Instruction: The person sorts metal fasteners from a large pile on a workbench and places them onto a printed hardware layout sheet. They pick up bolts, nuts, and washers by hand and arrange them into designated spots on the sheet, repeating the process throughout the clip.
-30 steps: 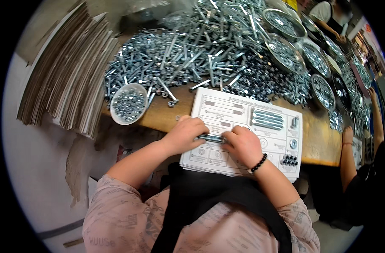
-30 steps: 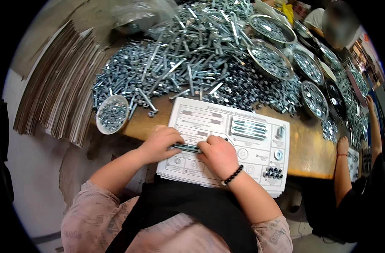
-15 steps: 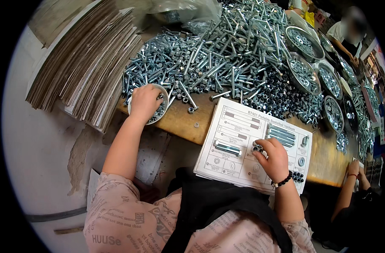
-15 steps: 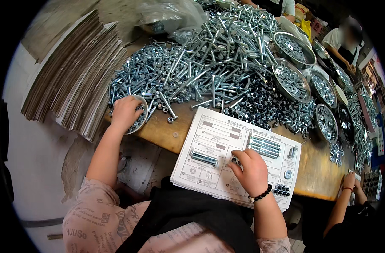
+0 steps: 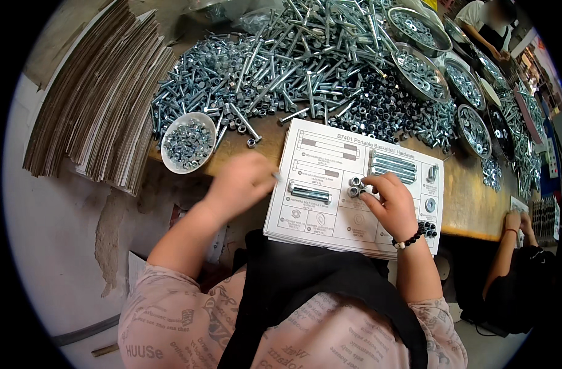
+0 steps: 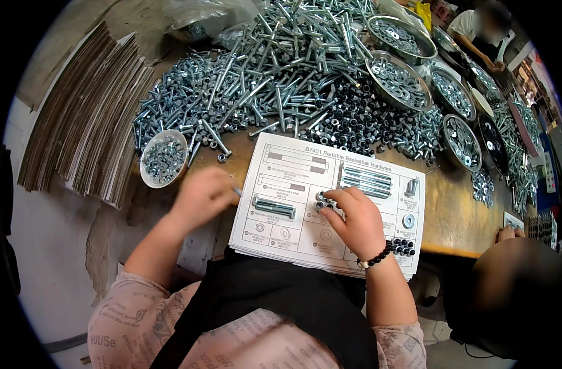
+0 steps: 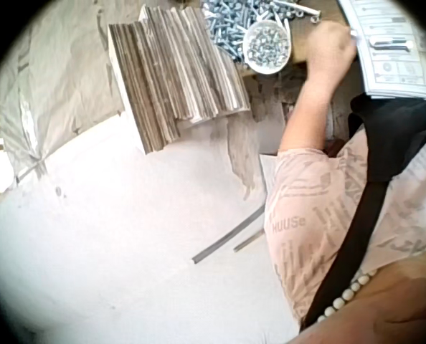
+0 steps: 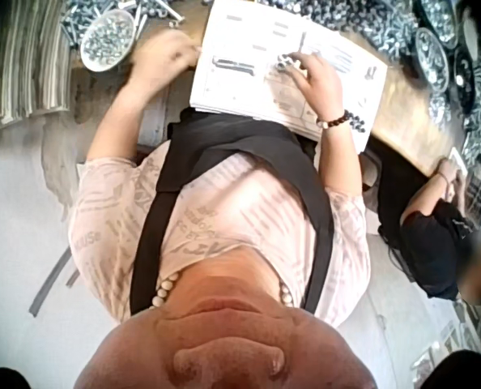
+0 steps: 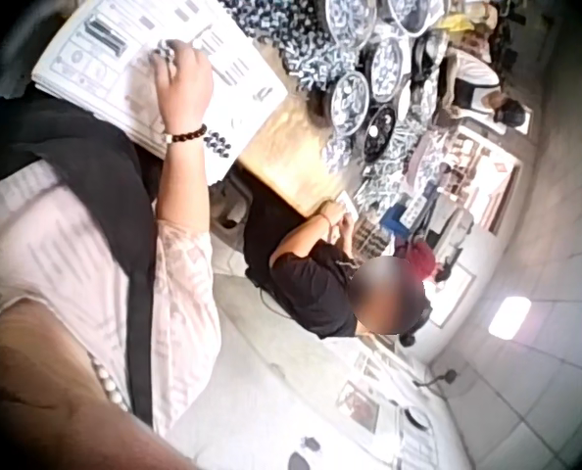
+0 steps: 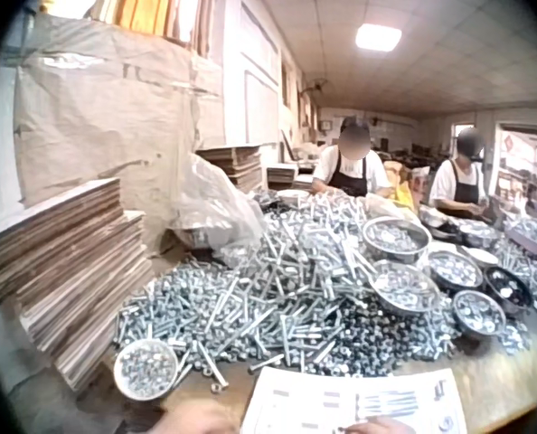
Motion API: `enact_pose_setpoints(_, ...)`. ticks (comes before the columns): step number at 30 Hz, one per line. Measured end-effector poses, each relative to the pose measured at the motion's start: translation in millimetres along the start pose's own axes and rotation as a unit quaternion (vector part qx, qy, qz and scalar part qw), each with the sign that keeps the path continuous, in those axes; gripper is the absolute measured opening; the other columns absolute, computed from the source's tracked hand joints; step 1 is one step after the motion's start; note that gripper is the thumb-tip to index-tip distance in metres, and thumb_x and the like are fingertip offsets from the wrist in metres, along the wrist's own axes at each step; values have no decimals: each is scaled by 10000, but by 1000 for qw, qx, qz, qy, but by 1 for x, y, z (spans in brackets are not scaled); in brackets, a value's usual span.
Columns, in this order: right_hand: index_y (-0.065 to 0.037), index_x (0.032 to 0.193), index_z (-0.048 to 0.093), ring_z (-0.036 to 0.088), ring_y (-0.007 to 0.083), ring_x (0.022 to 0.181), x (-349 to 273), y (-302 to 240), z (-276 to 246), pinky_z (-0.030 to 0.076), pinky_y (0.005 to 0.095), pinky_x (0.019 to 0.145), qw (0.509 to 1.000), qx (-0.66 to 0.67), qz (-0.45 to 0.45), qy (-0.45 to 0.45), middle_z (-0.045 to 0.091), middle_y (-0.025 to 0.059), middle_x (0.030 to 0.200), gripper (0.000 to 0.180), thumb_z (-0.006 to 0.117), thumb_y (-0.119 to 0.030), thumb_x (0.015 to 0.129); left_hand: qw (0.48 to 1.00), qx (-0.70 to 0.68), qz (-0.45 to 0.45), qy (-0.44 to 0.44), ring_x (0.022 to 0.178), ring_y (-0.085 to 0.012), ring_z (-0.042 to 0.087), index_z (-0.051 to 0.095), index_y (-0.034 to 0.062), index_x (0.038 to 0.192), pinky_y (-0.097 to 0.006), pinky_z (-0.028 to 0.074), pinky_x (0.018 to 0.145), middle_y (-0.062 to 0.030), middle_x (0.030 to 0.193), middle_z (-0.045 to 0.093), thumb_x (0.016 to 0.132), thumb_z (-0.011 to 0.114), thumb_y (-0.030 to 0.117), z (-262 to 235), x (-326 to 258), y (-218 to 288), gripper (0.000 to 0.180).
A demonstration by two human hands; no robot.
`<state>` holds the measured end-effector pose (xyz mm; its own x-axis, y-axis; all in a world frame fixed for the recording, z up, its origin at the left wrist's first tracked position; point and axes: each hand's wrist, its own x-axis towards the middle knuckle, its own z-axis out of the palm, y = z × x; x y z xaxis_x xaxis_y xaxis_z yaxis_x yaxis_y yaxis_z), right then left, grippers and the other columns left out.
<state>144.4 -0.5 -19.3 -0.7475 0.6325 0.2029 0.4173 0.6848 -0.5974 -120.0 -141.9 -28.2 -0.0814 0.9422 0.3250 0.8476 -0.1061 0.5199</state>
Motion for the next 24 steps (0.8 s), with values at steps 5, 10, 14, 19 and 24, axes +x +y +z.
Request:
enact_pose_setpoints(5, -92, 921, 621, 531, 213, 605, -6, 1, -1, 429, 309, 544, 1000, 11, -17, -7, 538, 56, 731, 219, 685, -135, 716, 987, 41, 135, -75, 787, -224, 560, 616, 106, 845, -341, 418, 692, -39, 828, 581, 667, 700, 175, 36, -18, 18, 208)
enact_pose_setpoints(10, -92, 933, 624, 533, 200, 578, -13, 7, -5, 432, 303, 536, 1000, 19, 11, -11, 545, 57, 737, 224, 682, -132, 720, 983, 18, 99, -152, 815, -205, 553, 594, 117, 882, -335, 394, 735, -28, 826, 571, 665, 705, 190, 32, -19, 23, 255)
enact_pose_setpoints(14, -93, 929, 626, 535, 195, 570, -14, 8, -5, 432, 299, 527, 1000, 28, 11, -5, 546, 57, 730, 216, 679, -130, 724, 982, 30, 98, -160, 811, -204, 555, 583, 109, 915, -336, 390, 732, -26, 811, 566, 662, 709, 203, 33, -17, 28, 298)
enact_pose_setpoints(19, -79, 921, 623, 519, 189, 576, -16, 10, -6, 421, 295, 526, 999, 32, 4, -6, 531, 61, 715, 203, 668, -103, 724, 978, 36, 87, -184, 807, -209, 556, 579, 106, 929, -337, 391, 731, -29, 813, 567, 663, 708, 200, 35, -16, 26, 310)
enact_pose_setpoints(24, -83, 898, 625, 529, 218, 588, -15, 15, -10, 426, 314, 537, 999, 39, 2, -15, 536, 75, 719, 182, 668, -117, 725, 987, 5, 64, -150, 785, -218, 555, 591, 100, 892, -335, 396, 718, -38, 797, 563, 668, 701, 202, 25, -9, 34, 270)
